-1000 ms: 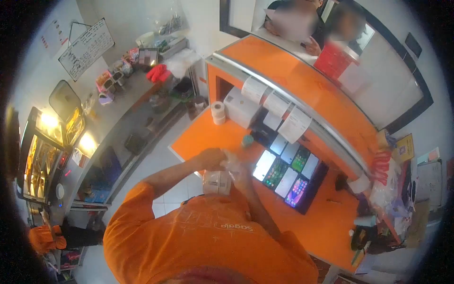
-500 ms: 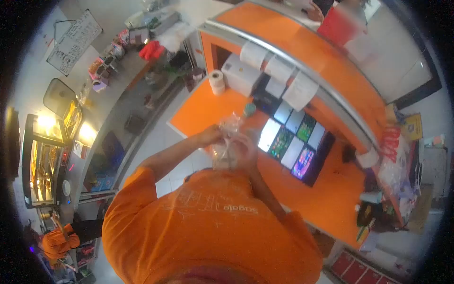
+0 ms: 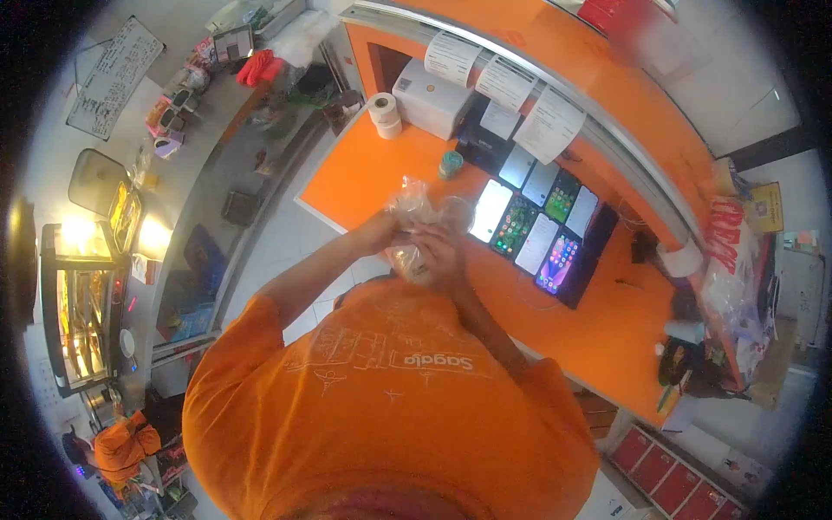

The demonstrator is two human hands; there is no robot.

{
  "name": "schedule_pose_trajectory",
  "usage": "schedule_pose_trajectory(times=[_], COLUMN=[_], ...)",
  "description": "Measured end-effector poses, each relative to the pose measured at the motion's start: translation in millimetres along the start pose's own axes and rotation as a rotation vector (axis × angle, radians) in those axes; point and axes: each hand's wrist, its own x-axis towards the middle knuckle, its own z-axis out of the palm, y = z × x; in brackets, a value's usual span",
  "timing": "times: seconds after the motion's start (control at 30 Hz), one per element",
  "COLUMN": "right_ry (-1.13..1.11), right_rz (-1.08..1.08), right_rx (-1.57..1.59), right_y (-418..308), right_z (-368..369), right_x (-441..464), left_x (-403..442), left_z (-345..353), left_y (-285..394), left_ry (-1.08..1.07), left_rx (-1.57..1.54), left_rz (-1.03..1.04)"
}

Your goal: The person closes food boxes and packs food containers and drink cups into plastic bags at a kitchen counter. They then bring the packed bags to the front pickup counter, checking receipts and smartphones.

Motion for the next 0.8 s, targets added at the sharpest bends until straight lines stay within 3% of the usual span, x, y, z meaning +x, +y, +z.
schedule_pose_trajectory(times=[0.03, 0.13, 0.27, 0.37, 0.47, 0.53, 0.67, 0.8], right_ry=[0.016, 0.095, 0.108, 0.11, 0.126, 0.13, 0.174, 0.205], right_rz=[0.123, 0.319, 0.35, 0.348, 0.324, 0.402, 0.4, 0.419], right_rx=[0.136, 0.149, 0.223, 0.229, 0.24, 0.348, 0.222, 0.217], right_y=[-3, -10, -2, -6, 8, 16, 5, 9], right_z=[0, 1, 2, 0, 4, 4, 2, -1], right_x=[1, -1, 0, 3, -2, -7, -1, 2], left_x=[11, 6, -17, -7, -9, -8, -12, -9], left_z=[-15, -2, 26, 14, 16, 12, 14, 9], left_y=[-14, -8, 15, 3, 6, 5, 13, 7], left_ry=[0.017, 0.023, 0.031, -0.014, 0.08, 0.048, 0.03, 0.031], left_rx=[-0.005, 0.009, 0.072, 0.19, 0.572, 0.578, 0.511, 0.446], left_rz=[-0.007, 0.063, 0.11, 0.281, 0.347, 0.332, 0.198, 0.274])
